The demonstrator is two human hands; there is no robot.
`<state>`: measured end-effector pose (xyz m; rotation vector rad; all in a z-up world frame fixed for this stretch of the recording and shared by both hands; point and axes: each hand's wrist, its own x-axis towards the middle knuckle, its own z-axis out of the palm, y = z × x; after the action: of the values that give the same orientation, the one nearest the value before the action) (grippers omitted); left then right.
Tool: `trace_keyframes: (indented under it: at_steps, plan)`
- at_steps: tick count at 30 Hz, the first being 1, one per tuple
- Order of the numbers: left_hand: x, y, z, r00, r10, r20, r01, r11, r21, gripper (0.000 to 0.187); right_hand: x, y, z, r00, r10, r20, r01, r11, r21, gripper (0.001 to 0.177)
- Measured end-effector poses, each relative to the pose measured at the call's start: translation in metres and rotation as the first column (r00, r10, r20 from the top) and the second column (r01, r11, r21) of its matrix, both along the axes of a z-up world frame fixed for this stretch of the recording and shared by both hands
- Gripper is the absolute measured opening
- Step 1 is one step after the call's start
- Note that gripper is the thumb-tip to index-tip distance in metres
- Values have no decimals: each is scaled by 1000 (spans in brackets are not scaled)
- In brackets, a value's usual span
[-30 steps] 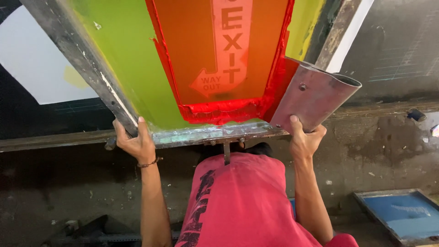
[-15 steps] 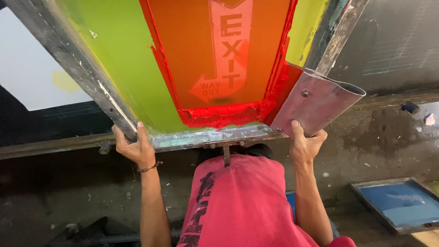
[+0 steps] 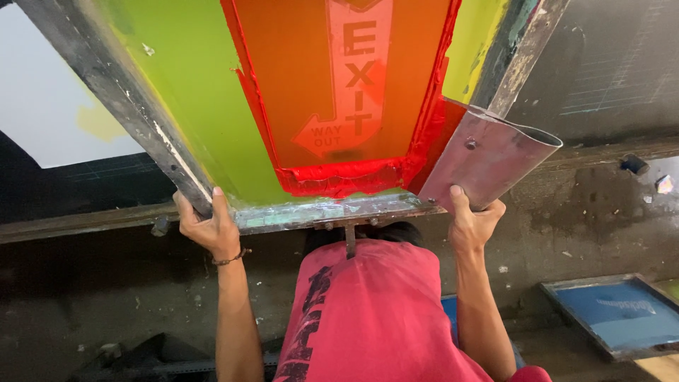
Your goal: The person walks to a printing station and uses a squeegee to spread red ink across a screen printing frame. They repeatedly pull the squeegee down the screen to coat the mesh with ink, preparing it for printing.
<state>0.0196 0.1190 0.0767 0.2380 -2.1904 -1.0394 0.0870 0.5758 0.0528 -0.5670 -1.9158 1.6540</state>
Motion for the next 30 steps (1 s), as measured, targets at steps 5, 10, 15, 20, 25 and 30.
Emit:
trace_keyframes:
  at_steps: [5, 10, 15, 20, 25, 30]
  plan:
    - [4, 0, 4, 1000, -10, 18, 10, 1000, 3, 44, -1, -5, 4, 999, -2, 36, 3, 1000, -27, 29]
    - [9, -8, -3, 999, -4, 50, 4, 1000, 18, 44, -12, -15, 18, 993, 33, 116, -32, 999, -15, 27]
    - [0, -8, 9, 999, 14, 47, -13, 1000, -14, 49, -34, -38, 49, 985, 85, 148, -78, 995, -55, 23]
    - [10, -26, -1, 992, 106, 68, -105, 994, -19, 51, -56, -68, 59, 965, 88, 245, -80, 996, -44, 17]
    - [21, -51, -12, 981, 168, 95, -165, 985, -42, 52, -79, -100, 79, 958, 221, 183, -214, 975, -60, 11]
    - [24, -62, -15, 958, 231, 172, -235, 972, 4, 55, -96, -115, 82, 917, 367, 154, -369, 929, -20, 55]
